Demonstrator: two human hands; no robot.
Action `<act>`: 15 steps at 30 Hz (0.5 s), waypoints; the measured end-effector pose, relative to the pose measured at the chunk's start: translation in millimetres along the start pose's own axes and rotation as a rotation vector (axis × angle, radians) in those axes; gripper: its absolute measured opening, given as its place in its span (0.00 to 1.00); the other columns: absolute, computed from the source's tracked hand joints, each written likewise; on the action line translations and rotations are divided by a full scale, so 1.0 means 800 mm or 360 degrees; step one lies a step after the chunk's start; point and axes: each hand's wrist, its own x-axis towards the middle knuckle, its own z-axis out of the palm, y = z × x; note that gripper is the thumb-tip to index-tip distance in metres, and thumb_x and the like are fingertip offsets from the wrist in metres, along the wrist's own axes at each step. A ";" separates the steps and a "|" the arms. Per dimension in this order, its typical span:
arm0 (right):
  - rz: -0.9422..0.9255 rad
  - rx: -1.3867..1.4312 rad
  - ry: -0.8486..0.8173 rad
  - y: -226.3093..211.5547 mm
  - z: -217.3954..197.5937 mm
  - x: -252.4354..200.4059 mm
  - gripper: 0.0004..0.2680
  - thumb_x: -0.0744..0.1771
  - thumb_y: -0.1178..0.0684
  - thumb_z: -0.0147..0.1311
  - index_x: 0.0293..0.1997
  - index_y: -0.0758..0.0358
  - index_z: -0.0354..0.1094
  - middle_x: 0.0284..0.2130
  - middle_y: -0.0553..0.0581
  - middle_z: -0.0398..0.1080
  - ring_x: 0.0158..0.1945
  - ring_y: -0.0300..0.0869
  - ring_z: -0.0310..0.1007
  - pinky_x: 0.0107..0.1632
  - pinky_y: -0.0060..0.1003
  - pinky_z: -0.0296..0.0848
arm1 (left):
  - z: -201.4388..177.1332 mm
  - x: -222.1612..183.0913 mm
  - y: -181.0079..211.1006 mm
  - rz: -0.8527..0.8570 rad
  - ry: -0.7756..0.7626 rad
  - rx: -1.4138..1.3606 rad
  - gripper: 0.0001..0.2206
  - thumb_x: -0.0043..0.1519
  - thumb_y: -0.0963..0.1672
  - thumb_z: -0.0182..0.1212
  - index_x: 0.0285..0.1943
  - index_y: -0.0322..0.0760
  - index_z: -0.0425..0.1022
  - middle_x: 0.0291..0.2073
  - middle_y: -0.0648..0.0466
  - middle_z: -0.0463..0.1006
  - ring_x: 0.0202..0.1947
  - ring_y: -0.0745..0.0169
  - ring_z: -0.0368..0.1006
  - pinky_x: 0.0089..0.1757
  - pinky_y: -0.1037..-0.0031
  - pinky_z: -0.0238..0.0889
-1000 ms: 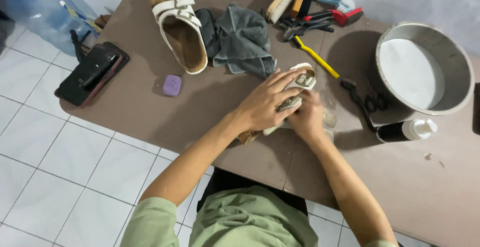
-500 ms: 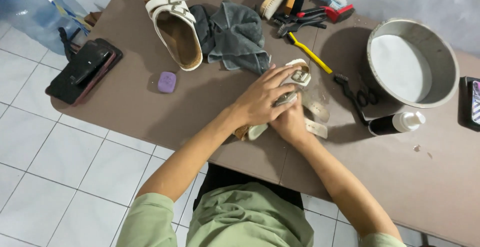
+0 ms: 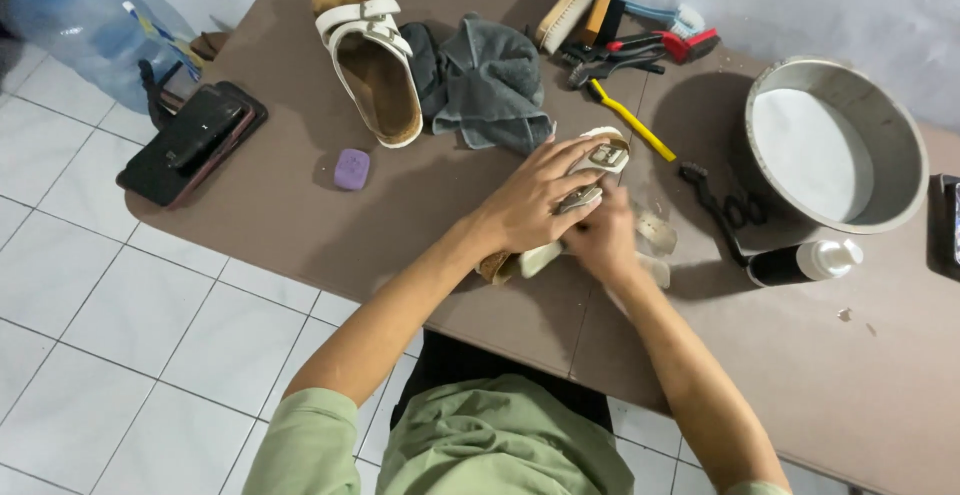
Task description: Repairing a sandal by cleaning the footbed with a brush and reattaching the straps into the sole.
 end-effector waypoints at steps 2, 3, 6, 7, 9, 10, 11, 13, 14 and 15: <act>0.0036 -0.0060 0.0002 0.020 0.001 0.011 0.06 0.62 0.53 0.67 0.31 0.66 0.79 0.32 0.64 0.79 0.45 0.62 0.73 0.45 0.52 0.64 | -0.001 0.003 -0.007 -0.0001 0.0024 0.0004 0.17 0.68 0.50 0.54 0.56 0.34 0.76 0.68 0.42 0.64 0.70 0.39 0.58 0.65 0.37 0.44; 0.0068 -0.0126 0.0007 0.027 -0.001 0.012 0.06 0.64 0.53 0.65 0.32 0.66 0.79 0.35 0.61 0.80 0.46 0.59 0.73 0.46 0.51 0.63 | 0.001 0.002 -0.008 0.0005 0.0049 0.0009 0.17 0.68 0.50 0.54 0.57 0.35 0.76 0.68 0.43 0.63 0.70 0.40 0.58 0.65 0.38 0.44; -0.0103 -0.0187 -0.0117 -0.036 0.010 0.003 0.15 0.61 0.46 0.66 0.33 0.75 0.75 0.32 0.69 0.78 0.42 0.62 0.75 0.57 0.59 0.62 | -0.003 0.000 0.006 0.0063 0.0028 0.0012 0.16 0.67 0.49 0.57 0.55 0.33 0.76 0.68 0.41 0.64 0.70 0.38 0.58 0.65 0.38 0.43; -0.0107 -0.0192 -0.0109 -0.027 0.015 -0.005 0.15 0.61 0.46 0.66 0.33 0.75 0.75 0.32 0.69 0.78 0.42 0.62 0.75 0.57 0.59 0.62 | -0.005 0.004 0.010 0.0072 0.0029 0.0017 0.16 0.67 0.49 0.57 0.55 0.33 0.76 0.68 0.41 0.64 0.70 0.38 0.58 0.65 0.38 0.43; -0.0148 -0.0180 -0.0103 -0.014 0.031 -0.025 0.11 0.58 0.48 0.70 0.26 0.68 0.77 0.27 0.63 0.78 0.38 0.60 0.76 0.48 0.51 0.68 | -0.006 0.007 0.019 0.0074 -0.0001 0.0037 0.17 0.66 0.49 0.57 0.54 0.32 0.76 0.67 0.40 0.64 0.70 0.37 0.57 0.65 0.37 0.43; -0.0159 -0.0177 -0.0093 0.011 0.017 -0.014 0.11 0.58 0.48 0.70 0.26 0.68 0.77 0.27 0.63 0.78 0.38 0.60 0.76 0.48 0.51 0.68 | -0.006 0.009 0.015 0.0079 0.0003 0.0051 0.17 0.66 0.49 0.57 0.54 0.32 0.76 0.67 0.40 0.64 0.70 0.37 0.57 0.65 0.37 0.43; -0.0045 -0.0165 -0.0007 0.035 0.004 -0.003 0.09 0.59 0.51 0.70 0.28 0.68 0.78 0.28 0.64 0.78 0.39 0.62 0.75 0.49 0.53 0.66 | -0.007 0.010 0.010 0.0068 0.0020 0.0040 0.16 0.66 0.49 0.57 0.55 0.33 0.76 0.67 0.41 0.64 0.70 0.38 0.57 0.65 0.37 0.43; 0.0093 -0.0137 0.0023 0.045 0.000 -0.004 0.07 0.61 0.54 0.70 0.29 0.68 0.79 0.30 0.65 0.78 0.41 0.65 0.75 0.49 0.55 0.64 | -0.003 0.001 0.009 0.0007 0.0040 -0.0010 0.16 0.66 0.49 0.57 0.55 0.34 0.75 0.67 0.42 0.64 0.70 0.38 0.58 0.65 0.37 0.43; 0.0090 -0.0078 0.0028 0.036 0.009 -0.005 0.08 0.61 0.54 0.69 0.32 0.69 0.78 0.33 0.66 0.78 0.43 0.65 0.74 0.50 0.54 0.65 | -0.004 0.002 0.010 0.0019 0.0057 -0.0003 0.16 0.67 0.49 0.56 0.55 0.34 0.75 0.67 0.42 0.65 0.70 0.40 0.58 0.66 0.39 0.43; 0.0087 -0.0019 0.0035 0.027 0.015 -0.006 0.08 0.61 0.55 0.68 0.35 0.71 0.77 0.36 0.68 0.78 0.45 0.66 0.73 0.51 0.54 0.66 | -0.005 0.005 0.011 0.0030 0.0074 0.0004 0.16 0.67 0.49 0.56 0.54 0.34 0.76 0.67 0.43 0.65 0.70 0.41 0.58 0.66 0.40 0.43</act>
